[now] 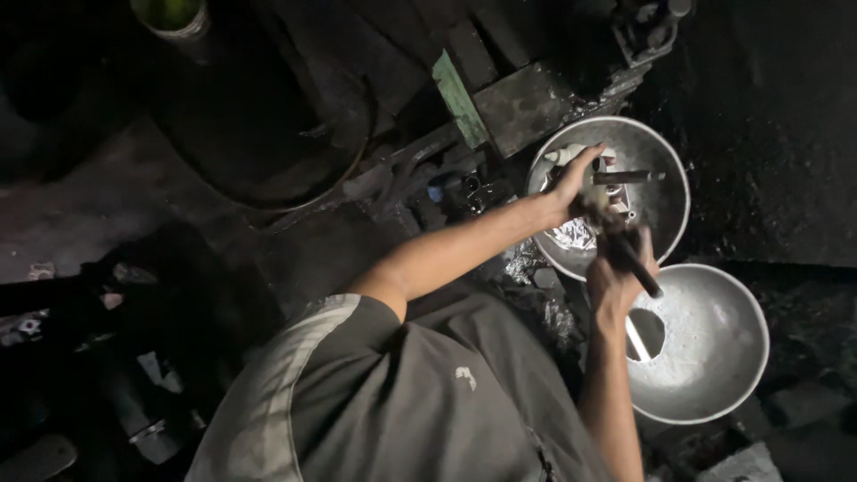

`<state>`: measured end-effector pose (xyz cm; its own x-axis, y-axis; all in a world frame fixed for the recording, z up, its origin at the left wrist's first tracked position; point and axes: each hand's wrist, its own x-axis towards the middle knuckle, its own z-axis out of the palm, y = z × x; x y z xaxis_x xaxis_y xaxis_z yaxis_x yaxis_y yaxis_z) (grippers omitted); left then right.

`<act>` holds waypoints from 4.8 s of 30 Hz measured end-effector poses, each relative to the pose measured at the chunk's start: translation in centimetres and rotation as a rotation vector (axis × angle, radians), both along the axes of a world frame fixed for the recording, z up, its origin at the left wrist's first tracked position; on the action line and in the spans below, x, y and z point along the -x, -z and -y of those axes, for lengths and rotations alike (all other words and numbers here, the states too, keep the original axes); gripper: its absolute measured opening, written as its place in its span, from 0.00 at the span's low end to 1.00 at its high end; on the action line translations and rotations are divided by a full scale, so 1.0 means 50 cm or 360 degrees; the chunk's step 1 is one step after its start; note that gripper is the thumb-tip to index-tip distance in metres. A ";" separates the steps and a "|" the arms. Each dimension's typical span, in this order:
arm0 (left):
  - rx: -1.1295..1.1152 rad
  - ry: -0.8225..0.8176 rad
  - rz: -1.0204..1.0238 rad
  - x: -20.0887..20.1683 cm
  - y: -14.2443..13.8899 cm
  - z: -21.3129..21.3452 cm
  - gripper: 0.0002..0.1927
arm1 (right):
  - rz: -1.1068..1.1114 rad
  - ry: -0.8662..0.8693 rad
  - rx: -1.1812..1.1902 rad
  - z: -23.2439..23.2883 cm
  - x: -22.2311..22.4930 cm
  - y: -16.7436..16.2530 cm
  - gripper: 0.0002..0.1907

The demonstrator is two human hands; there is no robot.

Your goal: The person grinds a metal part against a bench grinder, rotating it to smooth different surfaces. They then place the finished part into a metal bowl with other parts.

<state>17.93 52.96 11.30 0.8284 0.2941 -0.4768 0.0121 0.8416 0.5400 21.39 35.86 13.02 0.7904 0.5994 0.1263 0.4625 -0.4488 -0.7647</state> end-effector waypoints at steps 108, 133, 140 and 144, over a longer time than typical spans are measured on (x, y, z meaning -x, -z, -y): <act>-0.0993 0.0113 -0.0036 0.038 0.067 -0.065 0.19 | 0.0049 -0.0153 -0.0175 0.032 0.077 0.066 0.25; -0.2909 0.0774 -0.0434 0.015 0.118 -0.045 0.18 | 0.0004 0.0543 -0.0543 0.181 0.220 0.053 0.15; -0.2906 0.1110 -0.0333 0.033 0.108 -0.076 0.22 | -0.0008 0.0828 -0.0442 0.211 0.274 0.045 0.16; -0.3087 0.1467 -0.0410 0.005 0.141 -0.128 0.26 | -0.0113 0.1055 -0.0345 0.244 0.330 0.044 0.11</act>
<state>17.69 59.38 4.24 0.9654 0.0797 -0.2483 0.1778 -0.8977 0.4031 4.89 23.66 10.84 0.9914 -0.0450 0.1231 0.0897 -0.4527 -0.8871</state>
